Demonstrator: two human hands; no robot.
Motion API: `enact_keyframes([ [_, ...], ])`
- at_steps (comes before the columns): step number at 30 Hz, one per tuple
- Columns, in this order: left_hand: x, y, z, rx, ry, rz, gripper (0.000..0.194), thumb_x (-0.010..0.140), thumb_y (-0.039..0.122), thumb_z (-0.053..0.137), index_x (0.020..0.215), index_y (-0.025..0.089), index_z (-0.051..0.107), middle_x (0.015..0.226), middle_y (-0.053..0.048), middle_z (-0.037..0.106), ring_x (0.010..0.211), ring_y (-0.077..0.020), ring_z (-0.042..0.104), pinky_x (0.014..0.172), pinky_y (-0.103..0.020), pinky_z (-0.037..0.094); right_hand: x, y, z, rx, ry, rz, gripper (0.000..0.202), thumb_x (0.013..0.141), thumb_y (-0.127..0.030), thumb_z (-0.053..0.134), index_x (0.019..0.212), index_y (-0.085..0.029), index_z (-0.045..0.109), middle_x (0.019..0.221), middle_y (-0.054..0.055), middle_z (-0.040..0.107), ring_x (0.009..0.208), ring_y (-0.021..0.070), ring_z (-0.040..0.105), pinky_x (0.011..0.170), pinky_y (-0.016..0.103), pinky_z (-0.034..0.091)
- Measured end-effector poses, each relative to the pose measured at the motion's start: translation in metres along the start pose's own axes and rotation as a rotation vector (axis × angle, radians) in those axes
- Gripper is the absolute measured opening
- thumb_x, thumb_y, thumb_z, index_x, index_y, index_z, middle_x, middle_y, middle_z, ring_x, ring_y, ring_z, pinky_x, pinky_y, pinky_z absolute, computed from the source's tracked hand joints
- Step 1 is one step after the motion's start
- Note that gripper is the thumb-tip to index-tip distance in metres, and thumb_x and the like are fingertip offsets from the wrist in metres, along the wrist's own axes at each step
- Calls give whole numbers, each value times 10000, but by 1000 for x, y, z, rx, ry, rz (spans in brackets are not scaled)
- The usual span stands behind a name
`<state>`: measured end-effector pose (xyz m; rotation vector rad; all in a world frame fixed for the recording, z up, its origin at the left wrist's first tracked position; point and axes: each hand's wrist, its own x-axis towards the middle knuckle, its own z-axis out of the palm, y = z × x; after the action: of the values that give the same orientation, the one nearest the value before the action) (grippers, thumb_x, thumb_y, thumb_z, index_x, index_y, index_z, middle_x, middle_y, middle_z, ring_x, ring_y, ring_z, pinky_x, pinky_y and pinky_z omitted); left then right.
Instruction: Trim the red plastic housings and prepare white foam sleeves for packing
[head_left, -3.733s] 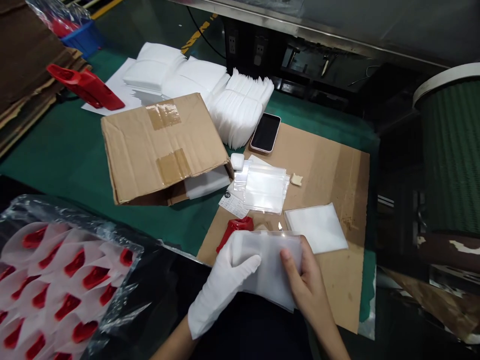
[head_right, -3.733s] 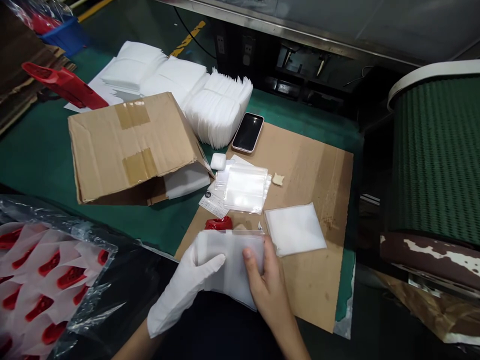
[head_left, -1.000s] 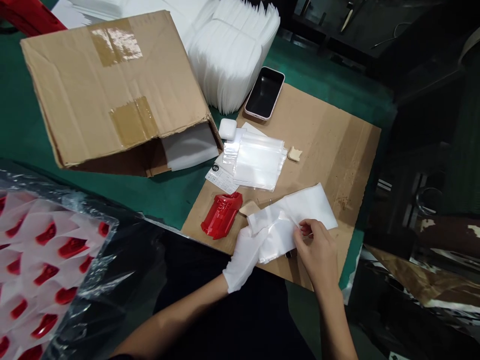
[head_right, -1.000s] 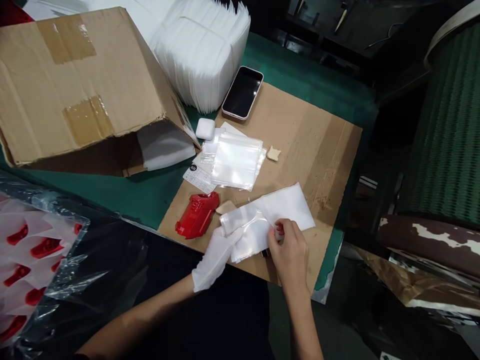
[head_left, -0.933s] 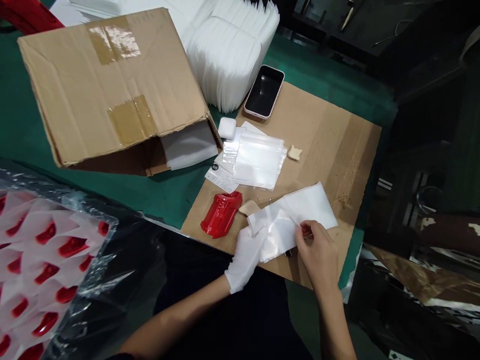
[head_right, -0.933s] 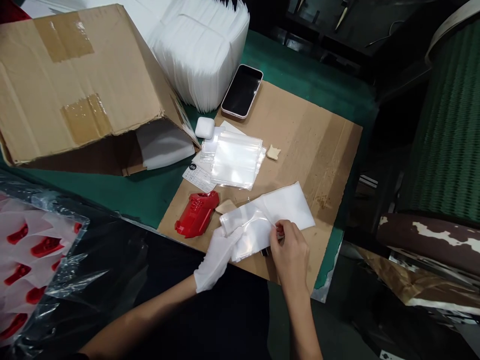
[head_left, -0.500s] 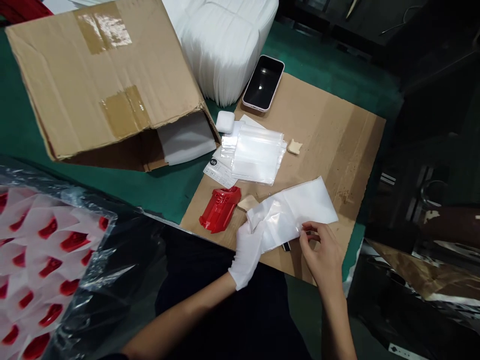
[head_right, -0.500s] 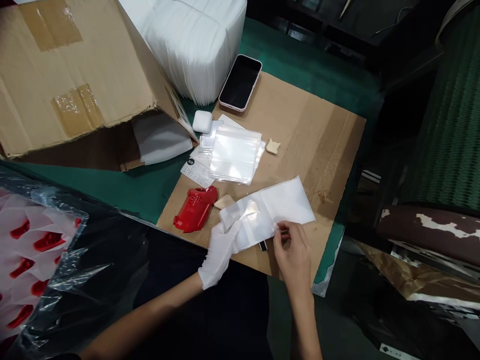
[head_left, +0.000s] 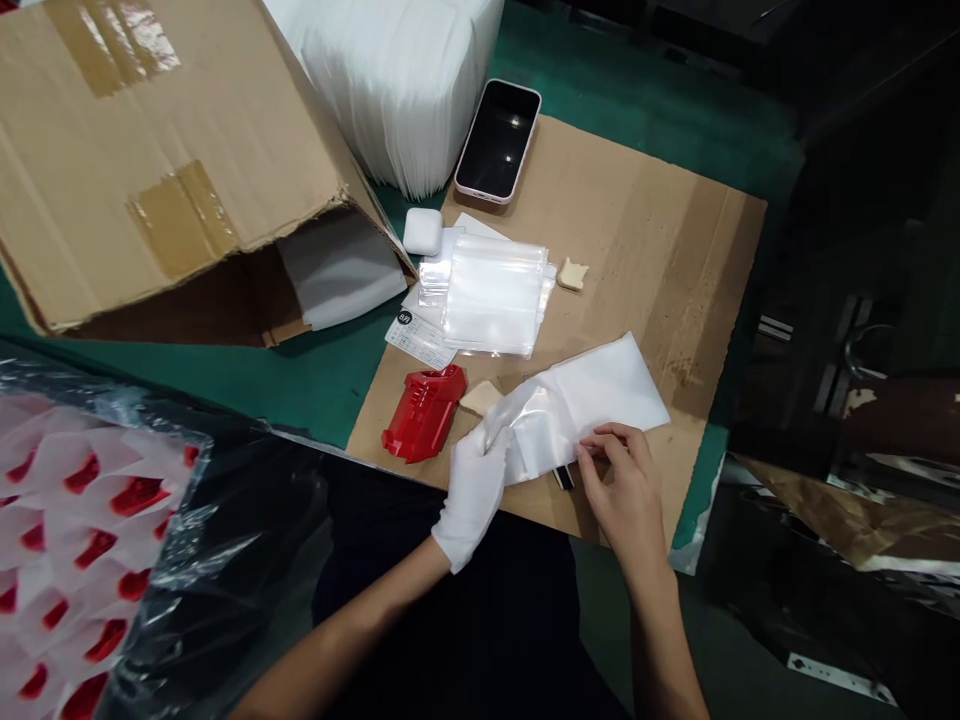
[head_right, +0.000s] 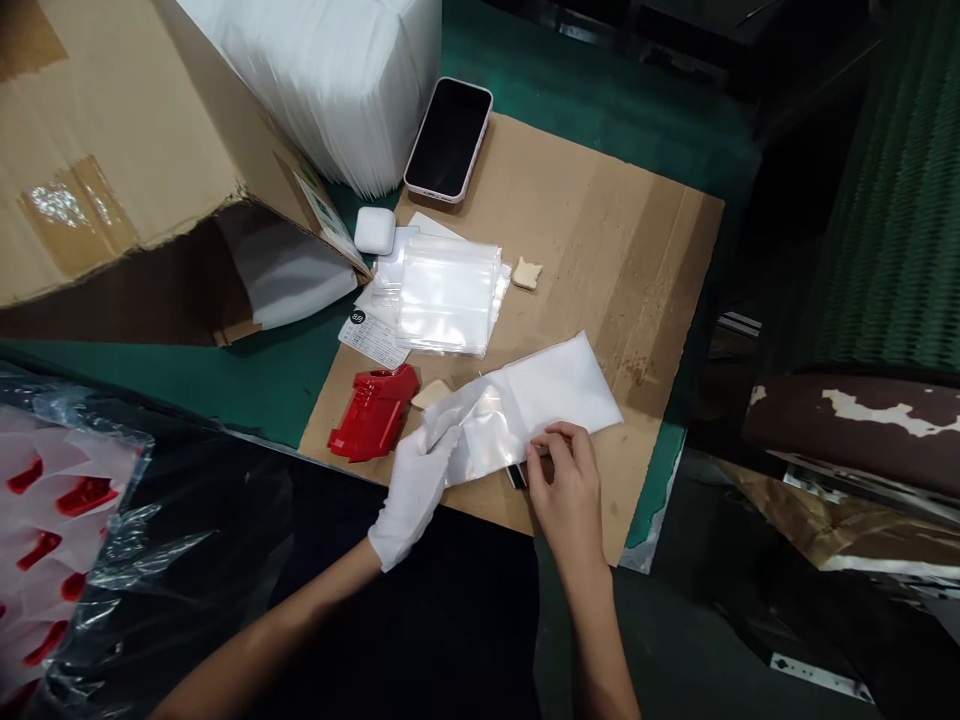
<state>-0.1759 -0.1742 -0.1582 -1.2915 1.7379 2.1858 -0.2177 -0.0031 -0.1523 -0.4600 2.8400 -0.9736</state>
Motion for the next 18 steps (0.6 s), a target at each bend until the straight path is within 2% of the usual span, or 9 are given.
enact_keyframes([
  [5,1,2,-1,31,-2,16,295,860,253,640,1103,128,750,1160,-76,753,1115,-248,670,1012,-316,484,-5,-9,0,-62,120,-13,82,951,-208,596,888,-175,637,1006,81,620,825,165,650,757,322,570],
  [9,-2,3,0,60,36,10,319,883,249,619,1162,141,728,1162,-56,754,1108,-238,673,998,-306,491,-10,-15,1,-20,117,28,82,951,-227,595,891,-185,633,930,59,662,740,150,647,676,288,555],
  [12,-3,4,1,87,52,6,302,884,238,619,1137,122,736,1127,-69,763,1061,-240,685,971,-311,502,-13,-17,3,-18,115,85,101,947,-254,589,880,-192,632,836,33,684,659,141,636,625,277,536],
  [18,-4,-3,1,53,49,7,283,889,280,633,1116,152,741,1116,-49,762,1076,-238,678,981,-305,496,-13,-19,11,-20,169,210,123,911,-265,609,810,-195,606,761,17,683,622,144,650,608,270,531],
])
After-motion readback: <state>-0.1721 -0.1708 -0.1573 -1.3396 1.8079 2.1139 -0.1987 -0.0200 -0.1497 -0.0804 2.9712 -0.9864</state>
